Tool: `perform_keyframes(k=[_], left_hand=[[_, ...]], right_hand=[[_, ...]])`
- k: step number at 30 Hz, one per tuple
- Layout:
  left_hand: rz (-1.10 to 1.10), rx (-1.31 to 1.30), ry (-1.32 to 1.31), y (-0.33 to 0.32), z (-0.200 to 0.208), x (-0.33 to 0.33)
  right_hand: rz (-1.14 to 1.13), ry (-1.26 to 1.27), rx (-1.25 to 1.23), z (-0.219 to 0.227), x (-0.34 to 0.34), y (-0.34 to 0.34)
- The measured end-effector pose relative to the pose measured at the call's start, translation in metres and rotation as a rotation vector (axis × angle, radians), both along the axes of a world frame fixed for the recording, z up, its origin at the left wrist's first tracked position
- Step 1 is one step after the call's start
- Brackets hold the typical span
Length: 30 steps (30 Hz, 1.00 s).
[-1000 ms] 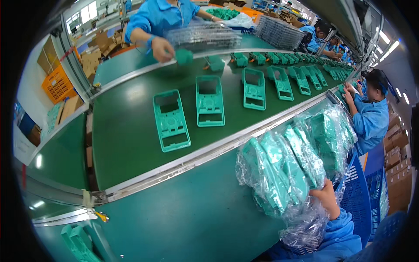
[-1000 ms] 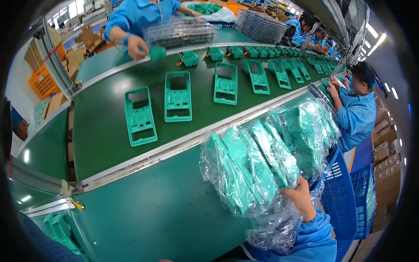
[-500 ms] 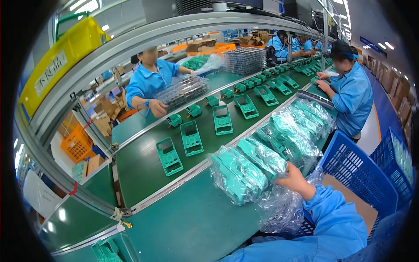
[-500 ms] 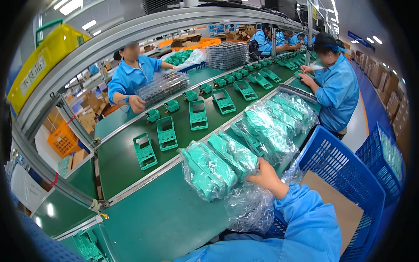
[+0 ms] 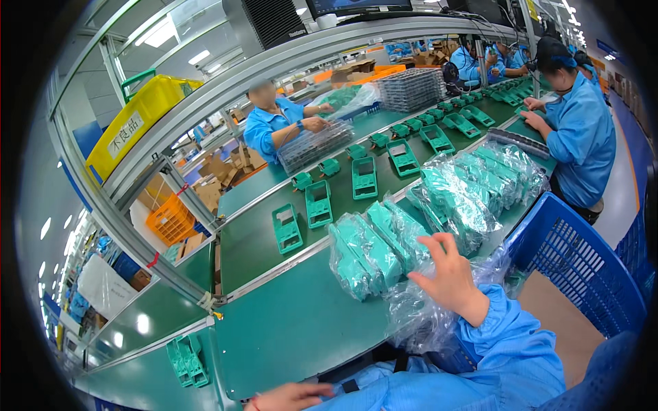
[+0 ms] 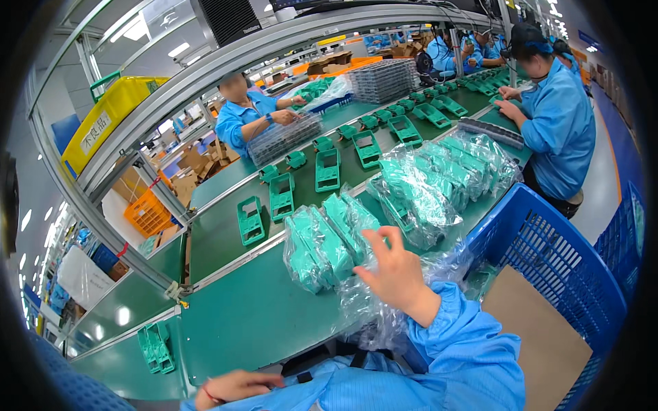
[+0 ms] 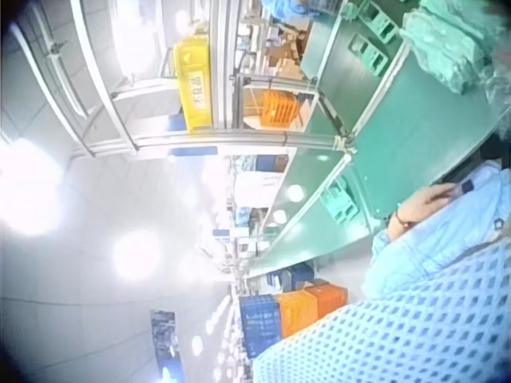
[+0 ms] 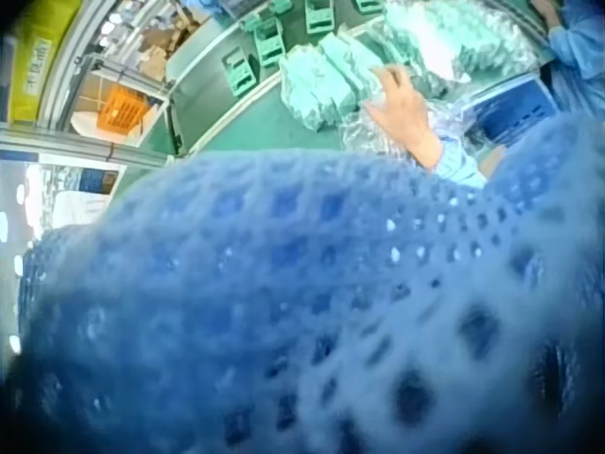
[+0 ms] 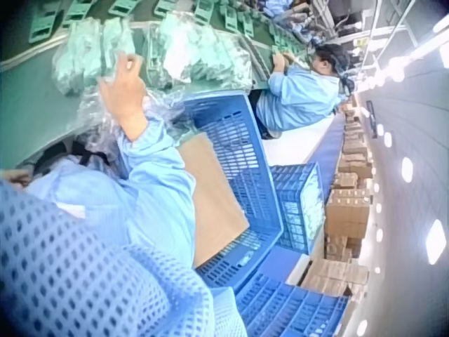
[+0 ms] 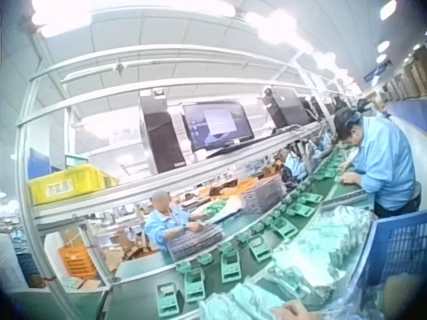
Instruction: The person packages green plastic electronic component casings into plastic bags by hand, then arranges the filled bags on an assembly line.
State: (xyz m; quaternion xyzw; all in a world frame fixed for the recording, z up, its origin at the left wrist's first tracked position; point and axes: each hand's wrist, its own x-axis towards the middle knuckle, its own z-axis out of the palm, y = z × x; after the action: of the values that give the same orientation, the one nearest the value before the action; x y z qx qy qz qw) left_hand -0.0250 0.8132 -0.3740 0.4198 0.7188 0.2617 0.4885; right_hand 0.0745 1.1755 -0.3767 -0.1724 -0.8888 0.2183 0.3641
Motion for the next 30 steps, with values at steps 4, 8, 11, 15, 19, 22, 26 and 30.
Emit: perform_keyframes(k=[4,8,11,15,19,22,26,30], left_hand=[[0.138,0.215,0.405,0.054,0.032,-0.067],[0.294,0.497,0.514,0.126,-0.037,-0.191],[0.465,0.422,0.608,0.176,-0.063,-0.247],[0.393,0.589,0.104,0.214,-0.085,-0.269],[0.472,0.541,0.135,0.208,-0.082,-0.27],[0.544,0.608,0.042,0.166,-0.067,-0.265],[0.705,0.753,-0.264,0.087,-0.038,-0.239],[0.929,0.816,-0.173,0.049,-0.033,-0.212]], right_hand=[[0.406,-0.07,0.109,0.03,0.0,-0.018],[0.484,-0.395,0.156,0.038,-0.025,-0.035],[0.474,-0.442,0.322,0.044,-0.049,-0.054],[0.415,-0.533,0.447,0.017,-0.089,-0.068],[0.489,-0.542,0.467,0.009,-0.097,-0.05],[0.551,-0.528,0.297,0.022,-0.084,-0.035],[0.542,-0.162,-0.048,0.023,-0.085,-0.024],[0.617,-0.226,-0.138,0.014,-0.092,-0.035]])
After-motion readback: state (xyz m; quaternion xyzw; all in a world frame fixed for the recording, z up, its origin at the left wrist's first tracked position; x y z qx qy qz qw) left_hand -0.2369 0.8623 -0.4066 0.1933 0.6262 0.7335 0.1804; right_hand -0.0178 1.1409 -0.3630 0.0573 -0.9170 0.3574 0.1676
